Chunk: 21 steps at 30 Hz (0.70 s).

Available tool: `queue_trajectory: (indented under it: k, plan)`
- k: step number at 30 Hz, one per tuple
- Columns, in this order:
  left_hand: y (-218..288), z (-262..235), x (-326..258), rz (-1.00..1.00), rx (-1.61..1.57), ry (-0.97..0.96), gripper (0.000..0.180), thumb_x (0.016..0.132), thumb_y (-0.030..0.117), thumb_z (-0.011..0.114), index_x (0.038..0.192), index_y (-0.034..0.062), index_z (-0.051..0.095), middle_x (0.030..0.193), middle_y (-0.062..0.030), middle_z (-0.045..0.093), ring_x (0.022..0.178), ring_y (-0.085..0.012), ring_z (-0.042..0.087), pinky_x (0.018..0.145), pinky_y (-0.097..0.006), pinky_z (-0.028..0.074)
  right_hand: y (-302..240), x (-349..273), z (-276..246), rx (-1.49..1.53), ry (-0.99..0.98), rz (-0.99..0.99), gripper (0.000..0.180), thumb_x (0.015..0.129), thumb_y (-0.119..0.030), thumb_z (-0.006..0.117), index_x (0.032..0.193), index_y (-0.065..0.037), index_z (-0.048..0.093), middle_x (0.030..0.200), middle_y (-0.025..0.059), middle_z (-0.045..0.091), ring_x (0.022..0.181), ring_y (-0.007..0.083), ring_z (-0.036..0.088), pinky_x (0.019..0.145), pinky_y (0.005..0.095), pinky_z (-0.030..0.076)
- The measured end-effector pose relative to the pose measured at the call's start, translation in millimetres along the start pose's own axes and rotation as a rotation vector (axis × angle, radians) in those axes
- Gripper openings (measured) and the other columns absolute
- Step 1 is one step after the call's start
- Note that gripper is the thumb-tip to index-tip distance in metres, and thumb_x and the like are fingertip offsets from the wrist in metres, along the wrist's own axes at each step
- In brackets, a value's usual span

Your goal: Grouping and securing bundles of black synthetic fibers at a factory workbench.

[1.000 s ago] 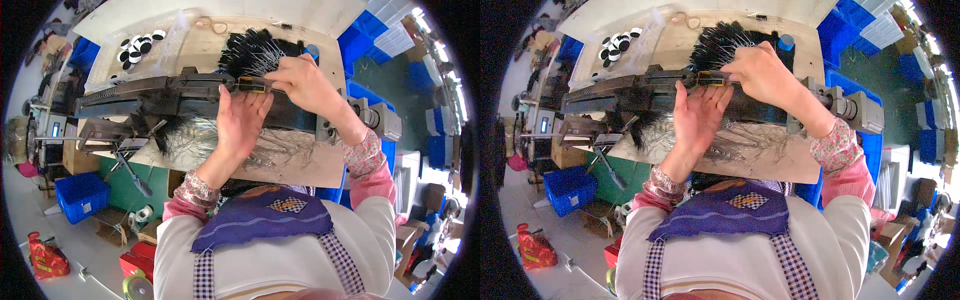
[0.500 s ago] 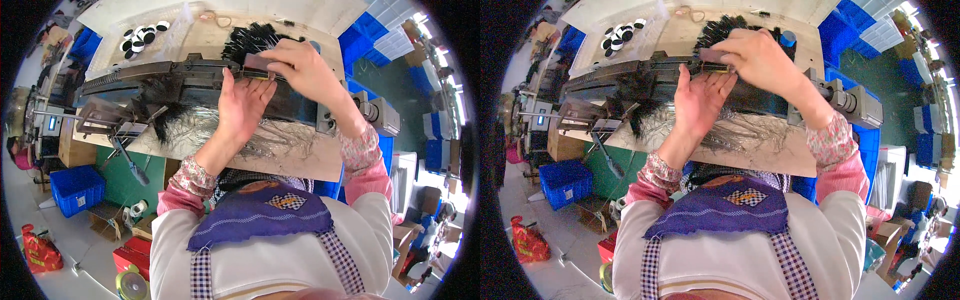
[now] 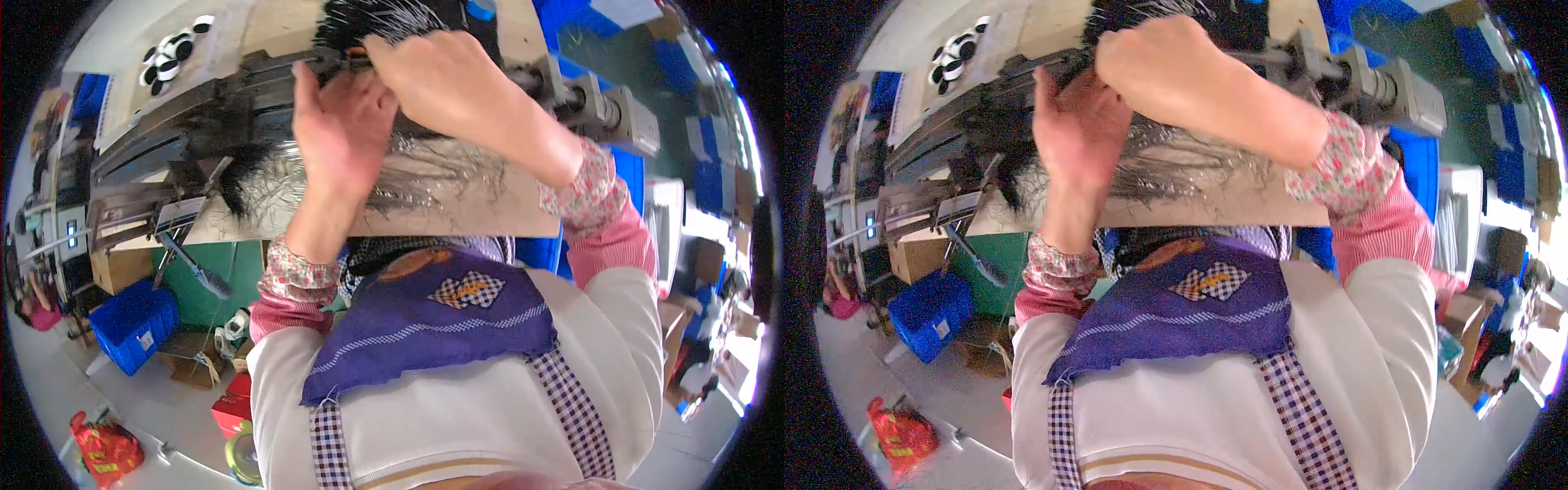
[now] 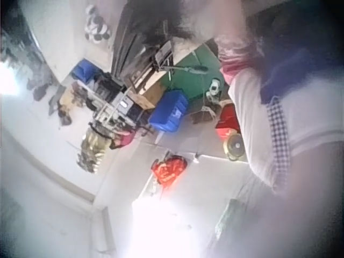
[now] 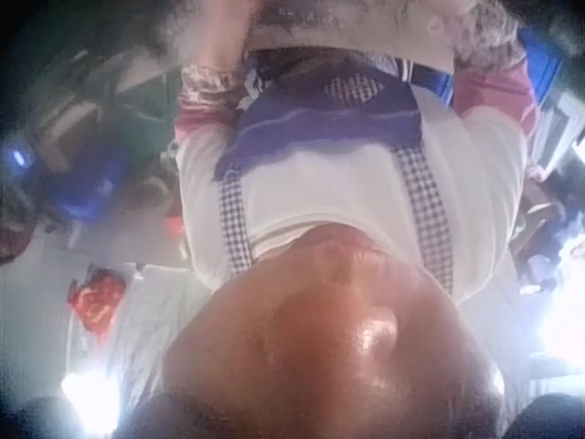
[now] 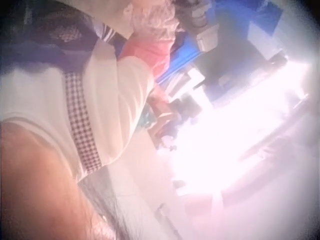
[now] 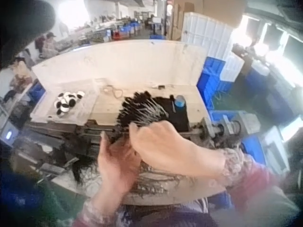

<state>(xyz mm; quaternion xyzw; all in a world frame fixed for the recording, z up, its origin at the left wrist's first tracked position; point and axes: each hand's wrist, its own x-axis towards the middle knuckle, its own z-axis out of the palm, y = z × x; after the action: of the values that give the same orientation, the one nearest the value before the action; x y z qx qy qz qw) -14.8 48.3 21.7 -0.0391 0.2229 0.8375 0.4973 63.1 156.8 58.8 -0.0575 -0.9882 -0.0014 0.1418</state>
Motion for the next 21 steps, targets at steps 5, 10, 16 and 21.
queue_trajectory:
  k: [5, 10, 16, 21]
  plan:
    - [0.7, -12.5, 10.6, -0.067, 0.034, -0.135, 0.050, 0.097, 0.043, 0.042, 0.114, -0.0045, 0.043, 0.113, -0.0159, 0.052, 0.113, -0.0289, 0.046, 0.103, -0.041, 0.034, 4.4, -2.7, 6.6, -0.031, 0.030, 0.006, 0.024, 0.078, -0.008, 0.056, 0.099, 0.004, 0.054, 0.062, 0.0157, 0.062, 0.061, 0.0322, 0.065, 0.050, 0.0397, 0.051]
    - [-21.3, -11.3, 4.5, 0.106, 0.213, -0.003, 0.034, 0.097, 0.031, 0.048, 0.107, -0.0014, 0.047, 0.110, -0.0134, 0.053, 0.109, -0.0249, 0.048, 0.102, -0.041, 0.037, 9.6, -82.1, 15.6, 0.325, 0.036, 0.102, 0.032, 0.079, -0.012, 0.058, 0.108, -0.003, 0.048, 0.091, 0.0178, 0.063, 0.082, 0.0379, 0.064, 0.064, 0.0463, 0.052]
    - [-72.4, -39.6, 20.5, -0.022, 0.057, 0.009, 0.023, 0.091, 0.016, 0.060, 0.105, -0.0002, 0.052, 0.106, -0.0096, 0.056, 0.103, -0.0204, 0.055, 0.098, -0.036, 0.046, 12.6, -197.1, 71.8, 0.311, -0.346, 0.370, 0.033, 0.080, -0.010, 0.061, 0.110, -0.008, 0.049, 0.096, 0.0163, 0.061, 0.090, 0.0360, 0.060, 0.072, 0.0464, 0.049]
    - [-50.2, -36.3, -36.7, -0.161, 0.204, -0.227, 0.041, 0.094, 0.016, 0.050, 0.128, -0.0069, 0.044, 0.128, -0.0208, 0.050, 0.120, -0.0328, 0.050, 0.105, -0.040, 0.039, 24.0, -198.7, 73.7, 0.551, -0.179, 0.324, 0.021, 0.082, -0.009, 0.064, 0.100, -0.004, 0.056, 0.090, 0.0126, 0.062, 0.083, 0.0317, 0.062, 0.071, 0.0395, 0.050]
